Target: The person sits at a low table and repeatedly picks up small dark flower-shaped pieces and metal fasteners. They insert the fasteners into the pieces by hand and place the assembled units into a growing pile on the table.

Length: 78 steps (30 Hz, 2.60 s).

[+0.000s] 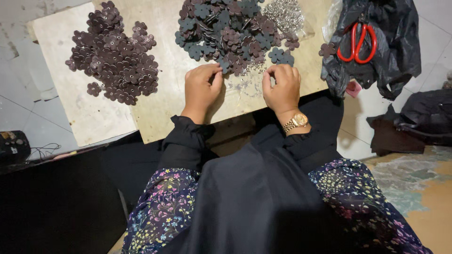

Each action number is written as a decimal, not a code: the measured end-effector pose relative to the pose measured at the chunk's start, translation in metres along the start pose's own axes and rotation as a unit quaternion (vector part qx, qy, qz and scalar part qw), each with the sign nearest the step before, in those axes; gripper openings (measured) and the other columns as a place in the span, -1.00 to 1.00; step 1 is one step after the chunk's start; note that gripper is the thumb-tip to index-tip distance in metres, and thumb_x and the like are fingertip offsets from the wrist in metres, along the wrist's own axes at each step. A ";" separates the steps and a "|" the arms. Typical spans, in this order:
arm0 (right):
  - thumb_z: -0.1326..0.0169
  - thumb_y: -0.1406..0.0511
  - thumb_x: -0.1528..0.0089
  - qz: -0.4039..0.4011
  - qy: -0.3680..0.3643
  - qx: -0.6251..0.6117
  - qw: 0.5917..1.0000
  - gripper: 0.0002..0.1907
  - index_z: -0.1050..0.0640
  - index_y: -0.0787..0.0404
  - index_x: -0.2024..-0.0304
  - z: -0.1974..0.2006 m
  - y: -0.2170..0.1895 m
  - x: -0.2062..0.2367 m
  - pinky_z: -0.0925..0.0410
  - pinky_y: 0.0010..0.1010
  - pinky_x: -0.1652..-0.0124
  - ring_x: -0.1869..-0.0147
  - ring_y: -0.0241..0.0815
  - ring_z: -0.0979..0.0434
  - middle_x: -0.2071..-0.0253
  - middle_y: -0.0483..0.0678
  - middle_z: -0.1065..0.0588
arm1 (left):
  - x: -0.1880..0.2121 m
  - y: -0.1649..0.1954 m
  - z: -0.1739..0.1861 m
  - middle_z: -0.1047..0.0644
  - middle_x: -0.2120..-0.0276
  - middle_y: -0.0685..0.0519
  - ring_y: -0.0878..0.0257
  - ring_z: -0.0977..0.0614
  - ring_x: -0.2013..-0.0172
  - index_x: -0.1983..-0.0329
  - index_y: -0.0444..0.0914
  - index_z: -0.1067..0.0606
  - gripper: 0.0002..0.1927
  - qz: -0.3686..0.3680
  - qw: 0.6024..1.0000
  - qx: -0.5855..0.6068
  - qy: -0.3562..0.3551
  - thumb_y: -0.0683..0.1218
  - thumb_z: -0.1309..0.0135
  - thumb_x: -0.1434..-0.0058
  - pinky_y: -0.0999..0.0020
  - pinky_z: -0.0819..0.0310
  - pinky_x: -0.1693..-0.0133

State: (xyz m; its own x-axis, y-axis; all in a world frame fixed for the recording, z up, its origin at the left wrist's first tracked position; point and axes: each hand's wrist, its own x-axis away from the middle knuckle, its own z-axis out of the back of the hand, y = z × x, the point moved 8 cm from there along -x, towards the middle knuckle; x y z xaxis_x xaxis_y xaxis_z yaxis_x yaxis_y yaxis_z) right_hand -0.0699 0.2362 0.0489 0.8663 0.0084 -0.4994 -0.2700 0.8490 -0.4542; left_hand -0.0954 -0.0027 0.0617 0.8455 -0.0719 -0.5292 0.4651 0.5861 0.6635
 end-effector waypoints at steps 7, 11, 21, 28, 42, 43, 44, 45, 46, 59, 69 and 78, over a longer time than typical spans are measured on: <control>-0.20 0.34 -0.29 0.000 -0.001 -0.014 1.000 -0.91 -0.53 0.16 0.22 -0.002 0.003 0.001 -0.31 -0.16 0.03 0.12 0.02 -0.46 0.25 -0.07 -0.51 | 0.012 -0.035 -0.006 -0.67 0.29 -0.01 0.17 -0.68 0.25 0.12 -0.27 -0.62 -0.87 0.174 0.982 0.071 0.029 -0.16 -0.11 -0.35 0.31 -0.52 0.10; -0.19 0.35 -0.27 -0.005 0.006 -0.017 1.000 -0.91 -0.52 0.16 0.22 -0.002 0.004 0.001 -0.32 -0.18 0.05 0.15 0.00 -0.48 0.29 -0.08 -0.50 | 0.017 -0.059 -0.012 -0.61 0.17 0.04 0.35 -0.64 0.16 0.04 -0.31 -0.50 -0.86 0.232 0.927 0.281 0.090 -0.18 -0.02 -0.40 0.40 -0.58 0.07; -0.20 0.36 -0.27 0.006 0.008 -0.025 1.000 -0.92 -0.53 0.14 0.23 0.001 -0.001 -0.001 -0.32 -0.18 0.05 0.15 0.00 -0.48 0.29 -0.08 -0.51 | 0.014 -0.042 0.008 -0.54 0.06 -0.08 -0.06 -0.53 0.00 0.11 -0.27 -0.62 -0.79 0.097 0.993 -0.043 0.058 -0.27 -0.09 -0.22 0.12 -0.42 -0.09; -0.21 0.34 -0.32 0.021 0.014 -0.024 0.999 -0.95 -0.58 0.13 0.17 0.005 -0.007 -0.002 -0.32 -0.18 0.03 0.10 0.02 -0.51 0.20 -0.08 -0.57 | 0.007 -0.020 0.011 -0.51 0.13 -0.04 -0.04 -0.49 0.05 0.07 -0.22 -0.60 -0.73 0.068 0.990 -0.116 0.029 -0.12 -0.30 -0.16 0.10 -0.38 0.00; -0.24 0.35 -0.31 0.020 0.014 -0.033 0.999 -0.93 -0.63 0.17 0.15 0.005 -0.007 -0.001 -0.34 -0.22 0.00 0.06 0.00 -0.55 0.14 -0.07 -0.61 | 0.019 -0.037 0.016 -0.54 0.14 -0.08 0.03 -0.61 0.16 0.00 -0.31 -0.48 -0.76 0.170 0.985 0.039 0.015 -0.21 -0.16 -0.29 0.25 -0.51 0.10; -0.24 0.35 -0.31 0.020 0.016 -0.036 0.999 -0.94 -0.63 0.17 0.15 0.005 -0.008 -0.002 -0.35 -0.22 0.00 0.06 -0.01 -0.55 0.14 -0.07 -0.61 | 0.017 -0.036 0.017 -0.54 0.15 -0.08 0.03 -0.62 0.16 0.02 -0.30 -0.49 -0.79 0.150 0.988 0.027 0.018 -0.21 -0.17 -0.29 0.25 -0.52 0.10; -0.23 0.35 -0.32 0.020 0.017 -0.039 0.999 -0.94 -0.62 0.17 0.16 0.006 -0.008 -0.002 -0.35 -0.23 -0.01 0.06 -0.01 -0.55 0.14 -0.07 -0.61 | 0.016 -0.035 0.017 -0.55 0.15 -0.08 0.03 -0.62 0.15 0.04 -0.29 -0.51 -0.81 0.131 0.991 0.016 0.020 -0.22 -0.17 -0.30 0.25 -0.52 0.10; -0.23 0.36 -0.32 0.019 0.018 -0.042 0.999 -0.95 -0.62 0.16 0.16 0.006 -0.008 -0.002 -0.35 -0.23 -0.01 0.05 -0.01 -0.55 0.14 -0.07 -0.61 | 0.017 -0.034 0.017 -0.56 0.15 -0.08 0.04 -0.63 0.15 0.06 -0.29 -0.52 -0.83 0.113 0.993 0.005 0.021 -0.22 -0.18 -0.30 0.26 -0.53 0.10; -0.23 0.36 -0.32 0.019 0.017 -0.041 0.999 -0.95 -0.62 0.16 0.17 0.006 -0.008 -0.001 -0.35 -0.23 -0.01 0.06 -0.01 -0.55 0.15 -0.07 -0.61 | 0.021 -0.042 0.015 -0.58 0.18 -0.06 0.10 -0.65 0.18 0.07 -0.30 -0.52 -0.85 0.151 0.987 0.043 0.023 -0.22 -0.18 -0.30 0.29 -0.55 0.12; -0.17 0.42 -0.32 -0.008 0.001 -0.148 0.989 -0.90 -0.61 0.21 0.11 -0.014 -0.026 -0.003 -0.40 -0.22 0.02 0.06 0.03 -0.54 0.15 0.00 -0.60 | 0.079 -0.095 -0.011 -0.63 0.23 -0.08 0.28 -0.68 0.29 -0.22 -0.41 -0.35 -0.56 0.435 0.743 0.506 0.049 -0.29 -0.11 -0.29 0.51 -0.60 0.26; -0.17 0.41 -0.32 0.025 -0.057 -0.280 0.958 -0.94 -0.56 0.21 0.15 -0.068 -0.107 -0.008 -0.39 -0.25 0.02 0.07 0.01 -0.54 0.18 -0.01 -0.57 | 0.083 -0.091 -0.018 -0.62 0.19 -0.04 0.31 -0.68 0.26 -0.19 -0.43 -0.43 -0.63 0.433 0.746 0.506 0.014 -0.25 -0.10 -0.33 0.47 -0.63 0.23; -0.24 0.37 -0.29 0.072 -0.076 -0.233 0.967 -0.91 -0.61 0.15 0.16 -0.072 -0.114 -0.007 -0.34 -0.23 -0.04 -0.03 0.01 -0.45 0.11 -0.04 -0.49 | 0.087 -0.095 -0.025 -0.63 0.21 -0.02 0.33 -0.66 0.29 -0.02 -0.42 -0.51 -0.80 0.425 0.747 0.512 -0.014 -0.27 -0.07 -0.36 0.45 -0.63 0.17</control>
State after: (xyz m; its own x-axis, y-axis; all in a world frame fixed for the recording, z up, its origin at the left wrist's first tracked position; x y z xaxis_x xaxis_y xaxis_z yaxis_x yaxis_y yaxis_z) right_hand -0.0752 0.1015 0.0508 0.8480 0.2166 -0.4837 -0.5215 0.5039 -0.6886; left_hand -0.0730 -0.0441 -0.0607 0.9479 -0.0511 0.3143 -0.2977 -0.4926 0.8177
